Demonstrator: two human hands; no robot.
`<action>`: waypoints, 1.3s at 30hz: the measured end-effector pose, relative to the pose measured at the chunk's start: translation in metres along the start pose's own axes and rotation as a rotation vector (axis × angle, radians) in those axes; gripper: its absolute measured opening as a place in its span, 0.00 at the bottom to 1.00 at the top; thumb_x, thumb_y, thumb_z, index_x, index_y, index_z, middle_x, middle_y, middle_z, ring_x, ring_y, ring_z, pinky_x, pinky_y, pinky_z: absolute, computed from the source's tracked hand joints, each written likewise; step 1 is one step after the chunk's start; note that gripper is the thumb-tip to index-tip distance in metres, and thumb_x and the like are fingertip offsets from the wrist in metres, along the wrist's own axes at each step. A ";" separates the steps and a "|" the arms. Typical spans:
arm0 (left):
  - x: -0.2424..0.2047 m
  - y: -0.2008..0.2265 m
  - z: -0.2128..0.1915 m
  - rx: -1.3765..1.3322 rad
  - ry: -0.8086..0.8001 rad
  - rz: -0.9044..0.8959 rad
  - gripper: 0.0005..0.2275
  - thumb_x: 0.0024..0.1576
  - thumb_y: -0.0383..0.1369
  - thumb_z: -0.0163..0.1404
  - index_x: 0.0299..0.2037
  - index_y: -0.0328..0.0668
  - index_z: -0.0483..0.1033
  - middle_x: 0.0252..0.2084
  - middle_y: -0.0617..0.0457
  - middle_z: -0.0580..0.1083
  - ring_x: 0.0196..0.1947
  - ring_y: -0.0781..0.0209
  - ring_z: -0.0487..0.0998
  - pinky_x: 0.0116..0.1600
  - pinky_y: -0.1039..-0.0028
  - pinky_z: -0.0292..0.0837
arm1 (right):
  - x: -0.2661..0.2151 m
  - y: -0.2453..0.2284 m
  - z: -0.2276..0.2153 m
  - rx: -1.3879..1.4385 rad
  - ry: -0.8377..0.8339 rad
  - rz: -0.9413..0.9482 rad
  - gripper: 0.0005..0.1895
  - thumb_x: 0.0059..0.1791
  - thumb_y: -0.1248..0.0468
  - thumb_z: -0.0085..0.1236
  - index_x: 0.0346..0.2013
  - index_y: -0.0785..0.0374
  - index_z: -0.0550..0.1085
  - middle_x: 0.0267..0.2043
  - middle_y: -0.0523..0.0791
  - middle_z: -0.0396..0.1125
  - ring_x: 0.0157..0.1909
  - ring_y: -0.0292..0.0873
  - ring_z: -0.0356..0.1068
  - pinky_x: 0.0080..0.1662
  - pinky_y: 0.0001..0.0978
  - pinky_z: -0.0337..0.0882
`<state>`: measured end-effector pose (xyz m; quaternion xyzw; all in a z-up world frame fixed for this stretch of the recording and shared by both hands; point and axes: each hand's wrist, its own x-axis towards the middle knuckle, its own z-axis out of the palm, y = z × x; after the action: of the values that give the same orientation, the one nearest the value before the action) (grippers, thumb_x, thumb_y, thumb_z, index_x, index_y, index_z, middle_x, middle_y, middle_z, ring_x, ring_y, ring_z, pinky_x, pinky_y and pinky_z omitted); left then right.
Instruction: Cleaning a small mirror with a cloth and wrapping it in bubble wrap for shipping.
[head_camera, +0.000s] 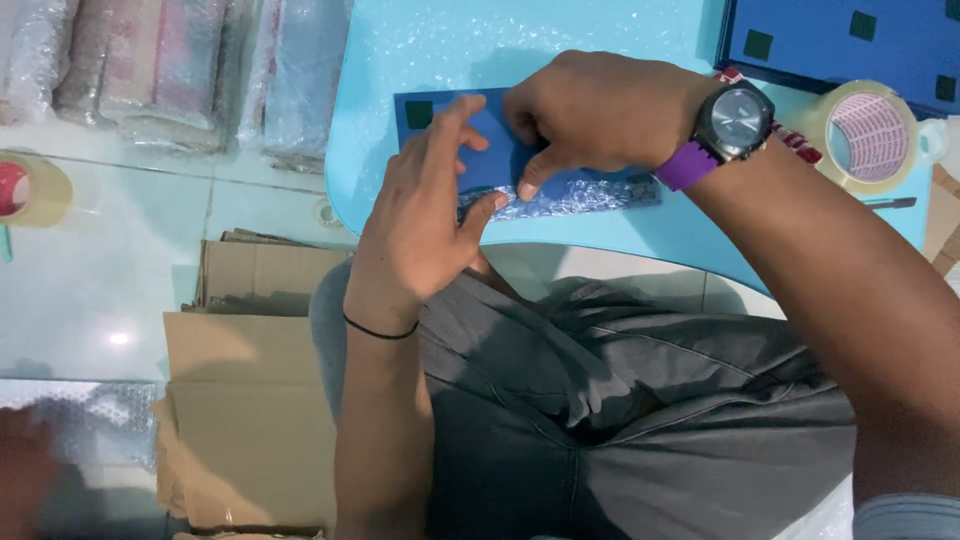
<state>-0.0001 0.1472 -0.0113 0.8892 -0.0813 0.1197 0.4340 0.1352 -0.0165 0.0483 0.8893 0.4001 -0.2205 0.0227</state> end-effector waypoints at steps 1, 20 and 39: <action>0.000 0.001 0.000 -0.001 0.001 0.001 0.35 0.53 0.26 0.62 0.70 0.45 0.56 0.53 0.51 0.75 0.50 0.55 0.77 0.59 0.64 0.68 | 0.000 0.003 0.001 -0.001 0.000 0.000 0.17 0.40 0.50 0.75 0.32 0.57 0.78 0.28 0.43 0.75 0.25 0.49 0.72 0.37 0.40 0.69; -0.043 0.020 0.016 0.563 0.085 0.202 0.18 0.55 0.32 0.58 0.56 0.43 0.77 0.63 0.51 0.72 0.68 0.50 0.66 0.70 0.51 0.55 | -0.106 -0.031 0.097 -0.030 0.732 -0.051 0.21 0.52 0.58 0.60 0.57 0.63 0.72 0.64 0.52 0.63 0.66 0.54 0.59 0.62 0.49 0.61; -0.054 -0.010 0.019 1.022 0.136 0.446 0.22 0.59 0.43 0.60 0.64 0.67 0.73 0.49 0.58 0.69 0.50 0.58 0.73 0.66 0.45 0.59 | -0.102 -0.029 0.153 -0.136 0.810 -0.001 0.28 0.54 0.58 0.57 0.69 0.53 0.64 0.69 0.53 0.60 0.73 0.59 0.56 0.67 0.63 0.56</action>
<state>-0.0469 0.1408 -0.0458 0.9380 -0.1708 0.2897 -0.0837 -0.0022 -0.1013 -0.0441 0.9005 0.3907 0.1743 -0.0779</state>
